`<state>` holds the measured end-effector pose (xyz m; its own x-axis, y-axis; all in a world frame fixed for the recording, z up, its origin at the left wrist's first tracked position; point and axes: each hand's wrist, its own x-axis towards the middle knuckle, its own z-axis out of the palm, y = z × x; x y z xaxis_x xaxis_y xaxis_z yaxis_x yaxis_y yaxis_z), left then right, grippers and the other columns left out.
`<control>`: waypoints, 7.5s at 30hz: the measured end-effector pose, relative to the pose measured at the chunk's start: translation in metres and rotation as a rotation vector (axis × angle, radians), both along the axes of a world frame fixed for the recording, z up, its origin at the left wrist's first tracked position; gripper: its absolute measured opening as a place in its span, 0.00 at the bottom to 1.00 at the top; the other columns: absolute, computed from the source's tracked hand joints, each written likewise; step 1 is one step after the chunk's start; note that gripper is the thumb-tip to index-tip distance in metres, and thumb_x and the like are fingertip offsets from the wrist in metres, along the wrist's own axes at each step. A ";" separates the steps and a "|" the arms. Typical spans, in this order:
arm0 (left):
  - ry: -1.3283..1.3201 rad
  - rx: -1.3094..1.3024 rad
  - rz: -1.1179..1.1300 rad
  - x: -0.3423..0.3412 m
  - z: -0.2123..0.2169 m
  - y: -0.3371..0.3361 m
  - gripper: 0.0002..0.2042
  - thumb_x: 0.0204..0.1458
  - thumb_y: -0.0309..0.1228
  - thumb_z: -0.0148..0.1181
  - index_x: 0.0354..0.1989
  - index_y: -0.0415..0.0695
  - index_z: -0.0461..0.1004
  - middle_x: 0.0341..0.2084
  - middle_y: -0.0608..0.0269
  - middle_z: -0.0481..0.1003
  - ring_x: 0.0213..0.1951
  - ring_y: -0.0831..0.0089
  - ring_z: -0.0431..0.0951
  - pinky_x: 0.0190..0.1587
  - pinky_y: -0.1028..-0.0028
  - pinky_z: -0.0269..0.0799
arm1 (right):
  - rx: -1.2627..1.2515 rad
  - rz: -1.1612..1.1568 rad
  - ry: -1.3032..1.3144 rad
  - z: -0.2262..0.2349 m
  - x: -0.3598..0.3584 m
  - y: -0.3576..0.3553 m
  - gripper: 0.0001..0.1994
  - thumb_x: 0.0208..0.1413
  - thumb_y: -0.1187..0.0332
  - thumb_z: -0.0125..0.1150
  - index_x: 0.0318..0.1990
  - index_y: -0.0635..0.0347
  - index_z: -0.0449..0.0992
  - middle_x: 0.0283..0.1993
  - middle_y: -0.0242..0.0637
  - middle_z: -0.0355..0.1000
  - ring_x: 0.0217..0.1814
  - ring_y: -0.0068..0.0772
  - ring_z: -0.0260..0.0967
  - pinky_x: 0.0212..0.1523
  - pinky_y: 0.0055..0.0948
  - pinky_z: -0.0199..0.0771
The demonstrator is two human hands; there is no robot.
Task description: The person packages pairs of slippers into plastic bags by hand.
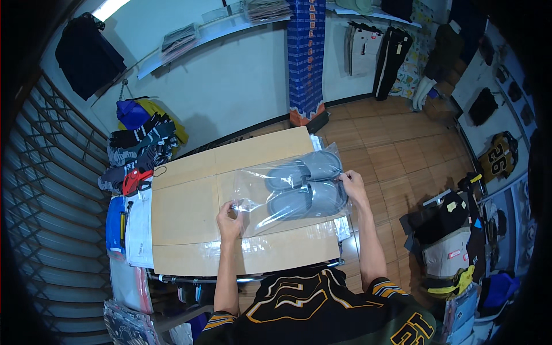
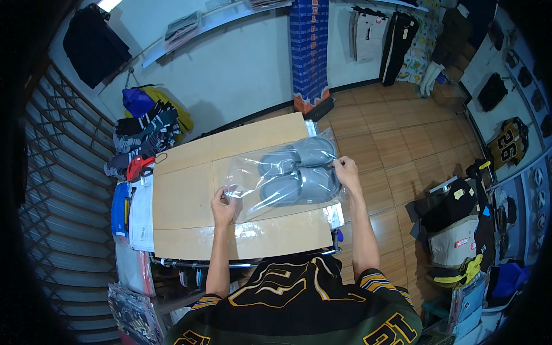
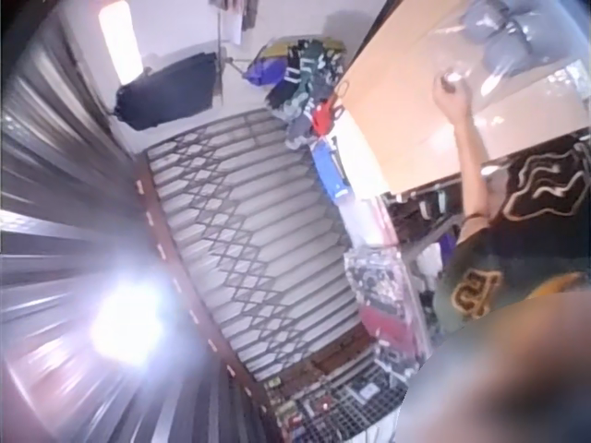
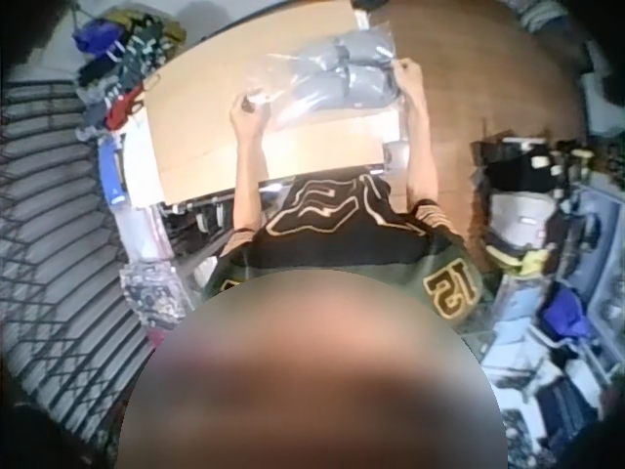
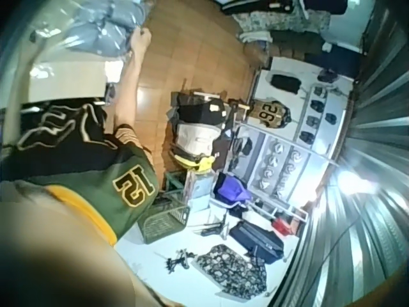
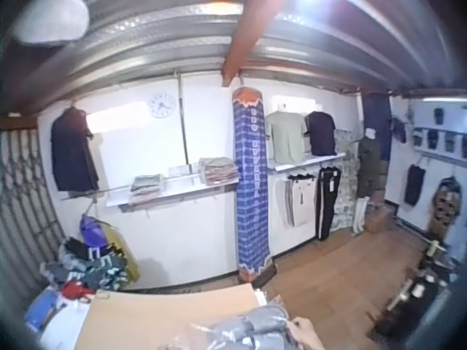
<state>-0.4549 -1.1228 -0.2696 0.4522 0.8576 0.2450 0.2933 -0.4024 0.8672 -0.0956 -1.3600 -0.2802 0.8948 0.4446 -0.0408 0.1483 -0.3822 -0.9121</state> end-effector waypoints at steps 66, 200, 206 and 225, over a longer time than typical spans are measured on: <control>-0.237 -0.635 0.083 -0.087 -0.001 -0.079 0.07 0.54 0.24 0.64 0.38 0.37 0.73 0.29 0.61 0.78 0.29 0.77 0.78 0.31 0.79 0.75 | 0.269 0.401 -0.309 0.093 -0.049 0.127 0.13 0.56 0.73 0.57 0.48 0.67 0.70 0.47 0.50 0.76 0.52 0.46 0.75 0.52 0.37 0.73; -0.166 -0.998 -0.282 -0.100 -0.001 -0.104 0.14 0.61 0.36 0.59 0.37 0.33 0.75 0.29 0.55 0.79 0.27 0.74 0.80 0.30 0.78 0.77 | 0.390 -0.175 0.611 0.020 -0.330 -0.062 0.15 0.63 0.62 0.59 0.41 0.71 0.75 0.32 0.43 0.76 0.29 0.28 0.77 0.27 0.24 0.79; -0.142 -0.815 -0.318 -0.095 -0.014 -0.109 0.15 0.61 0.35 0.58 0.40 0.30 0.76 0.27 0.54 0.80 0.27 0.74 0.81 0.28 0.79 0.77 | 0.384 -0.148 0.571 0.013 -0.331 -0.056 0.14 0.62 0.63 0.60 0.37 0.69 0.75 0.30 0.42 0.76 0.28 0.28 0.76 0.26 0.23 0.78; -0.100 -0.842 -0.364 -0.086 -0.014 -0.114 0.15 0.61 0.35 0.58 0.38 0.30 0.76 0.28 0.52 0.79 0.28 0.71 0.81 0.29 0.76 0.78 | 0.408 -0.061 0.582 0.005 -0.331 -0.048 0.17 0.60 0.60 0.62 0.41 0.70 0.74 0.33 0.42 0.76 0.29 0.28 0.76 0.28 0.25 0.79</control>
<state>-0.5407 -1.2364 -0.2834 0.7394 0.5796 -0.3425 0.1802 0.3198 0.9302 -0.4270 -1.4082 -0.2749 0.8021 0.4758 -0.3608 -0.4172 0.0142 -0.9087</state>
